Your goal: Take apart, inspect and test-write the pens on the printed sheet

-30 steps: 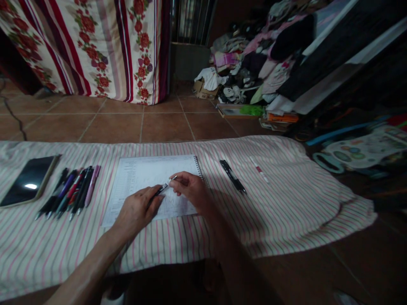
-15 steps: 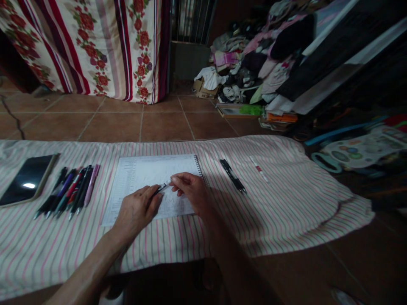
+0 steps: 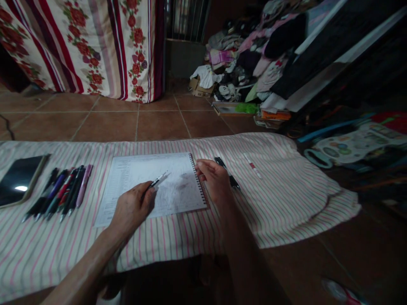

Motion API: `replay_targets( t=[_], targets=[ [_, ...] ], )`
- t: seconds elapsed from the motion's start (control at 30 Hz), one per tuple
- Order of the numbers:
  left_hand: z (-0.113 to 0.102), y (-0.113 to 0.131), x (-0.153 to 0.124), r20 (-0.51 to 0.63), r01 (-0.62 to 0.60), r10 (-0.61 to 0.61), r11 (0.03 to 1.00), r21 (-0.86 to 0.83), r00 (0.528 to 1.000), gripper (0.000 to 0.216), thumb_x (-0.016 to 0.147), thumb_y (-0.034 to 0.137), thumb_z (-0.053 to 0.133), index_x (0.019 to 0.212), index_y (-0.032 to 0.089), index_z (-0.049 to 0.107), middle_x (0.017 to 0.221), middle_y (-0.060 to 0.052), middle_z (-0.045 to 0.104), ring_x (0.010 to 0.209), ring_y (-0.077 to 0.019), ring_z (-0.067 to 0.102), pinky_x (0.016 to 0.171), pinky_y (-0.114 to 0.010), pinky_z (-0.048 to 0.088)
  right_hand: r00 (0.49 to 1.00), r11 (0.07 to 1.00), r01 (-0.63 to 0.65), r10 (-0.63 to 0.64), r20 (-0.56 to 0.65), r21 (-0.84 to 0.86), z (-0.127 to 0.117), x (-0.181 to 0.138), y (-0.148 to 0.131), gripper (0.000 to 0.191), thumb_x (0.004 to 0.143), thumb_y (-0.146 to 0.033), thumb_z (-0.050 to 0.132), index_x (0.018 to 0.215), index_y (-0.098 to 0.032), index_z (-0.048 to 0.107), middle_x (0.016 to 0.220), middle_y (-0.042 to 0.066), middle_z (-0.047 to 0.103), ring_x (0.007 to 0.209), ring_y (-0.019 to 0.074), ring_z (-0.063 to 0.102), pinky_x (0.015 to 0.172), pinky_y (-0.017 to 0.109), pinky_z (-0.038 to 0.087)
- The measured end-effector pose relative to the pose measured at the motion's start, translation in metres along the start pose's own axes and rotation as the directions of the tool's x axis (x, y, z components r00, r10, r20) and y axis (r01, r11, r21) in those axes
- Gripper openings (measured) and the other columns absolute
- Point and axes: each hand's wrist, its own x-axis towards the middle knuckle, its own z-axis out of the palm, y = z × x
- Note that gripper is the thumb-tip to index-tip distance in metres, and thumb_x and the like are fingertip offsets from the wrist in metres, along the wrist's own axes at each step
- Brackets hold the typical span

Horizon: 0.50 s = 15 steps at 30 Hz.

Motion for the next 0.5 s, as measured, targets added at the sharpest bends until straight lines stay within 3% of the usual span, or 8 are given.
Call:
replay_targets(
  t=[0.3, 0.5],
  targets=[
    [0.003, 0.006, 0.002, -0.017, -0.04, 0.041, 0.997, 0.06, 0.999, 0.038, 0.088, 0.035, 0.032, 0.105, 0.015, 0.059, 0.089, -0.007, 0.07, 0.078, -0.0202, 0.066, 0.067, -0.029, 0.05, 0.994, 0.985, 0.062, -0.046, 0.099, -0.161, 0.006, -0.002, 0.006, 0.026, 0.067, -0.033, 0.06, 0.086, -0.016, 0.066, 0.062, 0.001, 0.061, 0.058, 0.0129, 0.057, 0.048, 0.022, 0.041],
    [0.007, 0.012, 0.002, -0.016, -0.073, 0.076, 0.991, 0.116, 0.997, 0.037, 0.089, 0.034, 0.031, 0.106, 0.016, 0.058, 0.091, -0.007, 0.069, 0.079, -0.0199, 0.065, 0.064, -0.029, 0.049, 0.975, 0.989, 0.069, -0.039, 0.219, -0.132, 0.016, -0.006, 0.006, 0.023, 0.068, -0.032, 0.06, 0.083, -0.016, 0.067, 0.057, 0.0, 0.059, 0.054, 0.0117, 0.054, 0.046, 0.022, 0.04]
  ],
)
